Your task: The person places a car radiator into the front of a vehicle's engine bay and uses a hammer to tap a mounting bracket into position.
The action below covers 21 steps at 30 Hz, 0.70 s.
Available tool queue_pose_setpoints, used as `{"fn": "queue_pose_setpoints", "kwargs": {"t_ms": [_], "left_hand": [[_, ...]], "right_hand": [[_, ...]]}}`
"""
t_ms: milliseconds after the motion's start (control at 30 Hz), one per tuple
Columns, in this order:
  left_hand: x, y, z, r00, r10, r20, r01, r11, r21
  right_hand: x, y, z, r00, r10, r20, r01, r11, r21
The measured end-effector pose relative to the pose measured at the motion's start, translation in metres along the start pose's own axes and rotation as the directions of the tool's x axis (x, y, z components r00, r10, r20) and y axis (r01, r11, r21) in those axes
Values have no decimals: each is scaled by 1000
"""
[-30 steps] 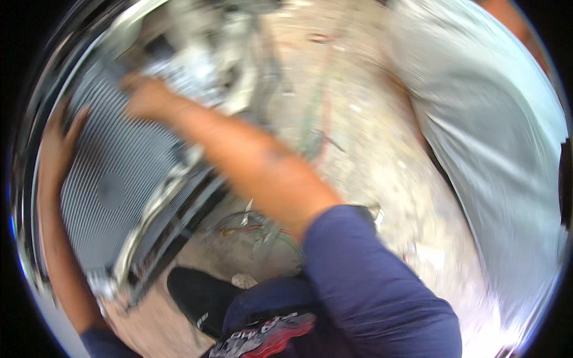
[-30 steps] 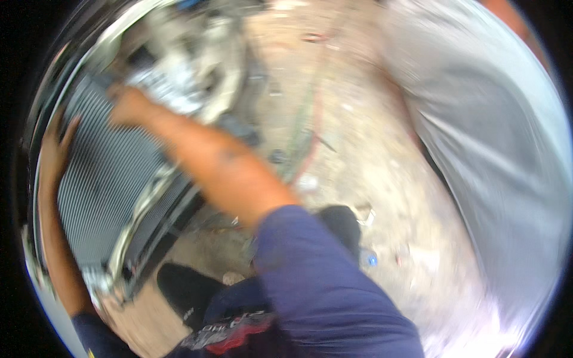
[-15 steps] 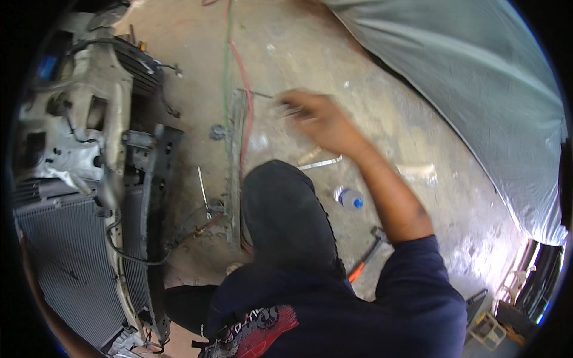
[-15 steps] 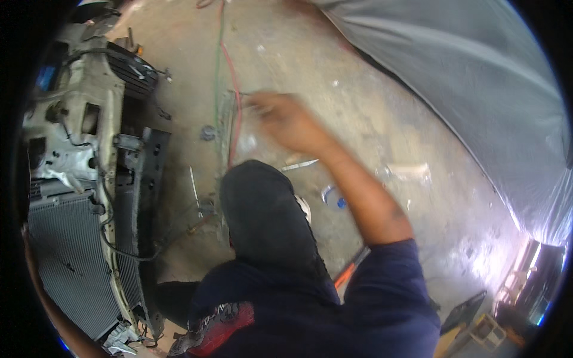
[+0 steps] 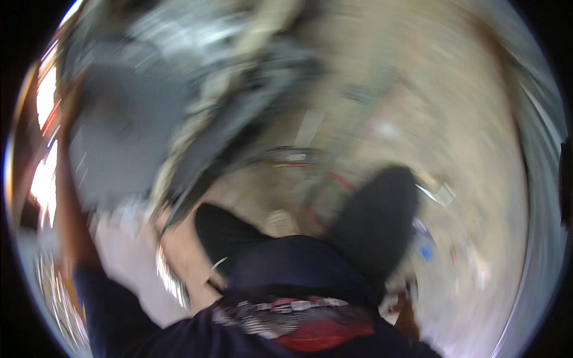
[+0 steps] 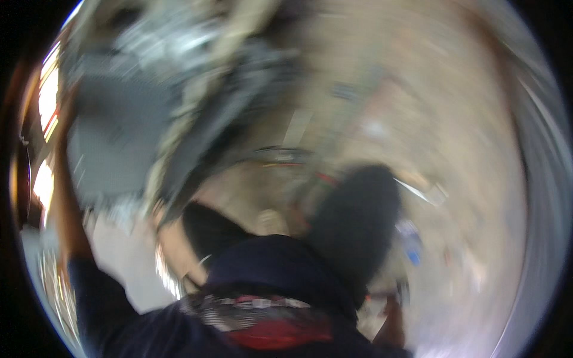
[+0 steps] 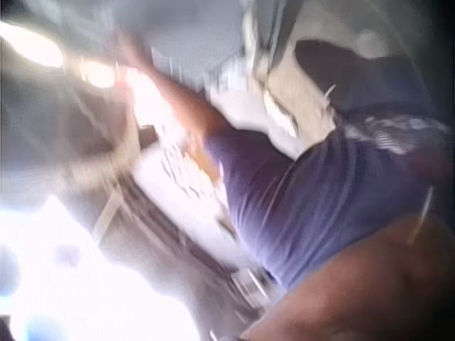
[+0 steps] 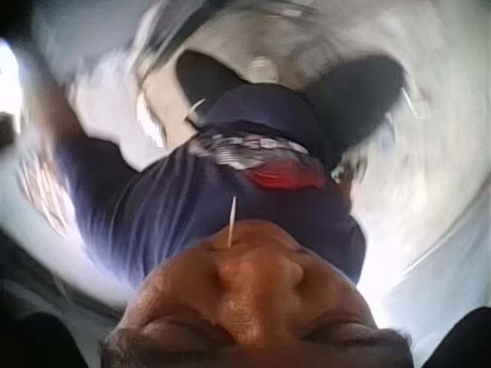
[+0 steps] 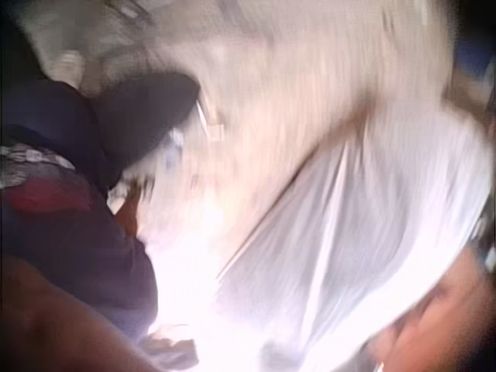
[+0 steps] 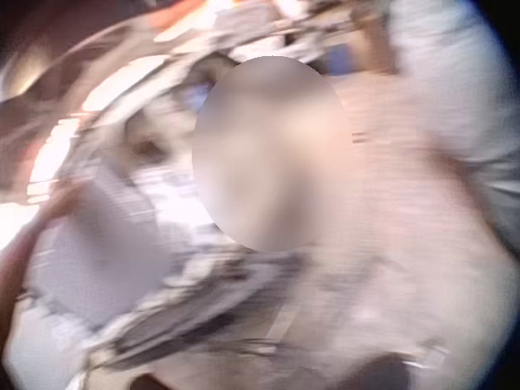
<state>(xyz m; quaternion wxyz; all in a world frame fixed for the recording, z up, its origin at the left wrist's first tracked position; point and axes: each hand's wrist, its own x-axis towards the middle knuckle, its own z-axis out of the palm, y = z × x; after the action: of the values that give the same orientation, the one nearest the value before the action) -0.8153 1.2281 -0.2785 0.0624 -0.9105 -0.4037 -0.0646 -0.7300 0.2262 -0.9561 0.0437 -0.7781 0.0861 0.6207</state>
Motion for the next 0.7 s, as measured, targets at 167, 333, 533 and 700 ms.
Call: {"fn": "queue_pose_setpoints", "kwargs": {"t_ms": [167, 333, 533, 700], "left_hand": [[-13, 90, 13, 988, -146, -48, 146, 989, 10], [-23, 114, 11, 998, 32, -49, -34, 999, -43], [-29, 62, 3, 986, 51, -161, -60, 997, -56], [-43, 3, 35, 962, 170, -215, -166, 985, 34]], "right_hand": [[43, -54, -43, 981, -63, -184, 86, 989, 118], [29, -62, -70, 921, -29, -387, 127, 965, 230], [-93, -33, -145, 678, 158, -718, 288, 841, 457], [-276, -14, -186, 458, 207, -864, 586, 660, 469]]}}
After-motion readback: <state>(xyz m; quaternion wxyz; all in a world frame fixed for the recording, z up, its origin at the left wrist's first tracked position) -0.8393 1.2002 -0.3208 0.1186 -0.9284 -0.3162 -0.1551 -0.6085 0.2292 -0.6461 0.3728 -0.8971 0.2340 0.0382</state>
